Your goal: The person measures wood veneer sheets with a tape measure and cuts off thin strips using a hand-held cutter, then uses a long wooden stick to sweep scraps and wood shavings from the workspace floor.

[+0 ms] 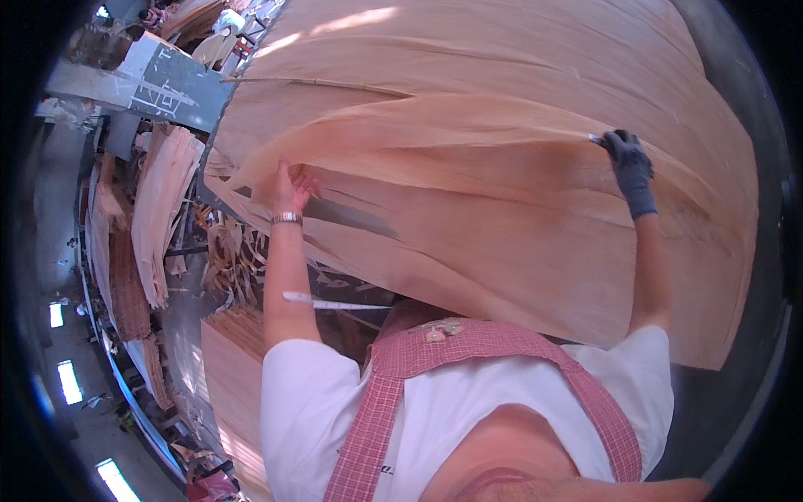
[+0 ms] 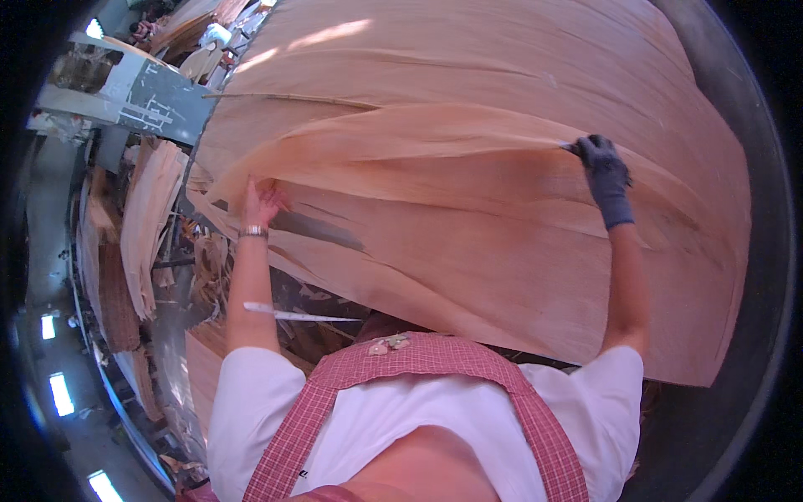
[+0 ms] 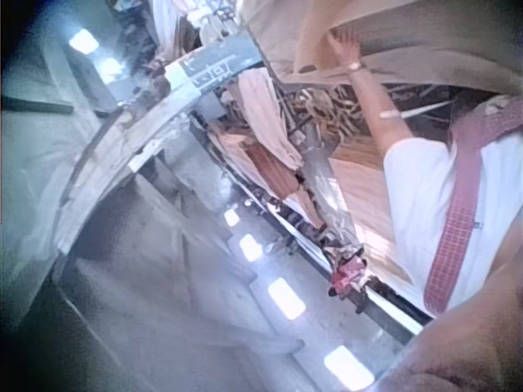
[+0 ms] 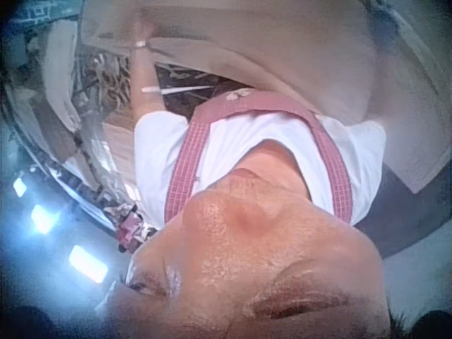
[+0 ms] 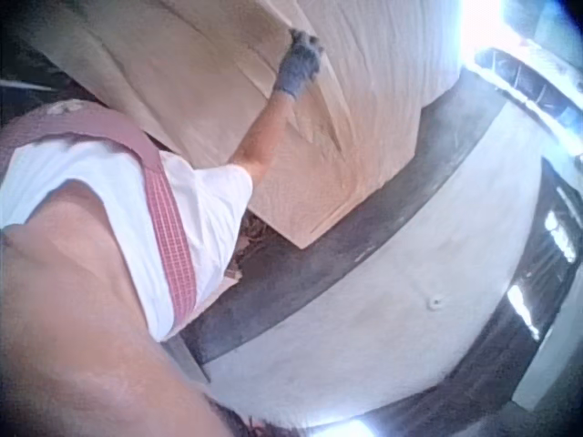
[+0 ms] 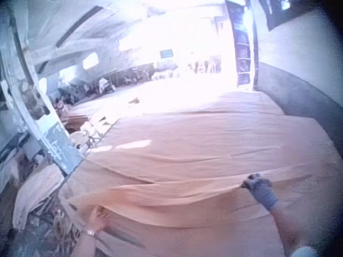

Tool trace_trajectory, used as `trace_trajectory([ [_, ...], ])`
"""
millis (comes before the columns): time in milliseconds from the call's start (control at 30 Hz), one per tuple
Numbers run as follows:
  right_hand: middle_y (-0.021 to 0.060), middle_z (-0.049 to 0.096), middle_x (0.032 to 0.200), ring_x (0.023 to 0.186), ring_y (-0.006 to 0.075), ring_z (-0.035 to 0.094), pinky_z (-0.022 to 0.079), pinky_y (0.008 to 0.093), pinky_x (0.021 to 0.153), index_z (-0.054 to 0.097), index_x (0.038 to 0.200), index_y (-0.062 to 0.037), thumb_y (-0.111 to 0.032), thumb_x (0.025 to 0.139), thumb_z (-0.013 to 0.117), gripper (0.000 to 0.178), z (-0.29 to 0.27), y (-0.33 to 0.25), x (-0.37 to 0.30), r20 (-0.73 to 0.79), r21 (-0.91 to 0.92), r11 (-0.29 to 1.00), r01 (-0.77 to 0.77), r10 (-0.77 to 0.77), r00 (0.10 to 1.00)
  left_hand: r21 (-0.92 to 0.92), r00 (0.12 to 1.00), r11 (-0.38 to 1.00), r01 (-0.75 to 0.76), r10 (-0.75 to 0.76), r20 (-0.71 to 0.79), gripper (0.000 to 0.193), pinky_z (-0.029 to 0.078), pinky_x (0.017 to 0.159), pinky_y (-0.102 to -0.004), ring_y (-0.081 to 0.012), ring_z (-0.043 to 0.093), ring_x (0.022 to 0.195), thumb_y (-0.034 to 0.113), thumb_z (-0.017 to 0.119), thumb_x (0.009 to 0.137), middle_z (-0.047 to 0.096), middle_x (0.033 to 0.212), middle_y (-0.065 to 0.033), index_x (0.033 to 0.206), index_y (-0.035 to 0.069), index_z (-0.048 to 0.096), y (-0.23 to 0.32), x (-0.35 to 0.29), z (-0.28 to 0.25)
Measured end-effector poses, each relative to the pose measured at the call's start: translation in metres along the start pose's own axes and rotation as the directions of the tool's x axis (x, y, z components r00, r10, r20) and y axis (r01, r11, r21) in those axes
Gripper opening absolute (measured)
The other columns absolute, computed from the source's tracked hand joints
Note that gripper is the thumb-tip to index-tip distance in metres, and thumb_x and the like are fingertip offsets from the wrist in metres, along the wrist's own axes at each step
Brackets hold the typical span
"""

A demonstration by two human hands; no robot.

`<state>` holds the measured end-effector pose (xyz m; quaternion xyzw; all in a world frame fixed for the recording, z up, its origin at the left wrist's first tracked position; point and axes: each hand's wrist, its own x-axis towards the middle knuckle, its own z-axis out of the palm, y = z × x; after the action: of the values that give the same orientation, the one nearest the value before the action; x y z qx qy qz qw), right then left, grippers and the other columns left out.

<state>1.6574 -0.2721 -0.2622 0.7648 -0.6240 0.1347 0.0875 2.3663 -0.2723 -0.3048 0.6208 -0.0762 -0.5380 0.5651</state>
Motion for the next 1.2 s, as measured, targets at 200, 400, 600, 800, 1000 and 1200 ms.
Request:
trace_trajectory([
  [200, 0.0138, 0.062, 0.111, 0.103, 0.0321, 0.060, 0.050, 0.0397, 0.086, 0.066, 0.109, -0.0079, -0.009, 0.088, 0.060, 0.022, -0.078, -0.012, 0.008, -0.143, -0.056, 0.980, -0.191, 0.182, 0.973, -0.022, 0.936, 0.991, -0.129, 0.114, -0.333, 0.059, 0.046, 0.049, -0.0307, -0.0207, 0.064, 0.080, 0.057, 0.058, 0.085, 0.064, 0.100, -0.0104, 0.110, 0.005, 0.057, 0.064, 0.075, -0.021],
  [400, 0.0136, 0.063, 0.112, 0.105, 0.0302, 0.062, 0.049, 0.0372, 0.088, 0.065, 0.116, -0.0100, -0.006, 0.088, 0.058, 0.029, -0.110, -0.014, 0.032, -0.228, -0.074, 0.954, -0.289, 0.266, 0.936, 0.410, 0.968, 0.897, -0.167, 0.228, -0.105, 0.033, 0.047, 0.040, -0.0288, -0.0175, 0.062, 0.049, 0.038, 0.062, 0.086, 0.063, 0.068, -0.0054, 0.079, 0.005, 0.061, 0.135, 0.102, -0.047],
  [600, 0.0113, 0.062, 0.121, 0.112, 0.0280, 0.059, 0.046, 0.0353, 0.095, 0.059, 0.127, -0.0105, -0.015, 0.091, 0.056, 0.037, -0.115, 0.045, 0.054, -0.279, -0.245, 0.907, -0.343, 0.273, 0.921, 0.312, 0.916, 0.862, -0.400, 0.361, 0.177, 0.028, 0.057, 0.051, -0.0333, -0.0183, 0.064, 0.055, 0.036, 0.066, 0.088, 0.064, 0.071, -0.0064, 0.089, 0.008, 0.061, 0.251, 0.135, 0.019],
  [800, 0.0091, 0.062, 0.126, 0.114, 0.0251, 0.058, 0.043, 0.0333, 0.099, 0.061, 0.127, -0.0106, -0.022, 0.099, 0.048, 0.033, -0.164, -0.001, 0.011, -0.434, -0.328, 0.857, -0.398, 0.238, 0.869, 0.025, 0.814, 0.855, -0.518, 0.483, 0.322, 0.028, 0.059, 0.066, -0.0334, -0.0185, 0.068, 0.078, 0.034, 0.056, 0.097, 0.067, 0.097, -0.0076, 0.107, 0.009, 0.060, 0.307, 0.046, 0.009],
  [1000, 0.0104, 0.063, 0.122, 0.112, 0.0263, 0.059, 0.047, 0.0362, 0.096, 0.061, 0.124, -0.0076, -0.010, 0.093, 0.055, 0.031, -0.140, -0.113, -0.107, -0.353, -0.195, 0.867, -0.459, 0.374, 0.857, 0.003, 0.896, 0.942, -0.335, 0.317, 0.312, 0.028, 0.056, 0.060, -0.0292, -0.0167, 0.067, 0.078, 0.035, 0.057, 0.097, 0.068, 0.103, -0.0039, 0.112, 0.013, 0.062, 0.252, 0.087, -0.089],
  [1200, 0.0096, 0.060, 0.121, 0.111, 0.0308, 0.058, 0.050, 0.0416, 0.090, 0.059, 0.122, -0.0141, -0.006, 0.083, 0.061, 0.040, -0.094, -0.213, -0.151, -0.021, -0.400, 0.828, -0.393, 0.421, 0.907, 0.140, 0.965, 0.971, -0.193, 0.162, 0.207, 0.024, 0.053, 0.052, -0.0280, -0.0147, 0.066, 0.068, 0.038, 0.061, 0.094, 0.068, 0.088, -0.0004, 0.101, 0.015, 0.063, 0.224, 0.171, -0.174],
])
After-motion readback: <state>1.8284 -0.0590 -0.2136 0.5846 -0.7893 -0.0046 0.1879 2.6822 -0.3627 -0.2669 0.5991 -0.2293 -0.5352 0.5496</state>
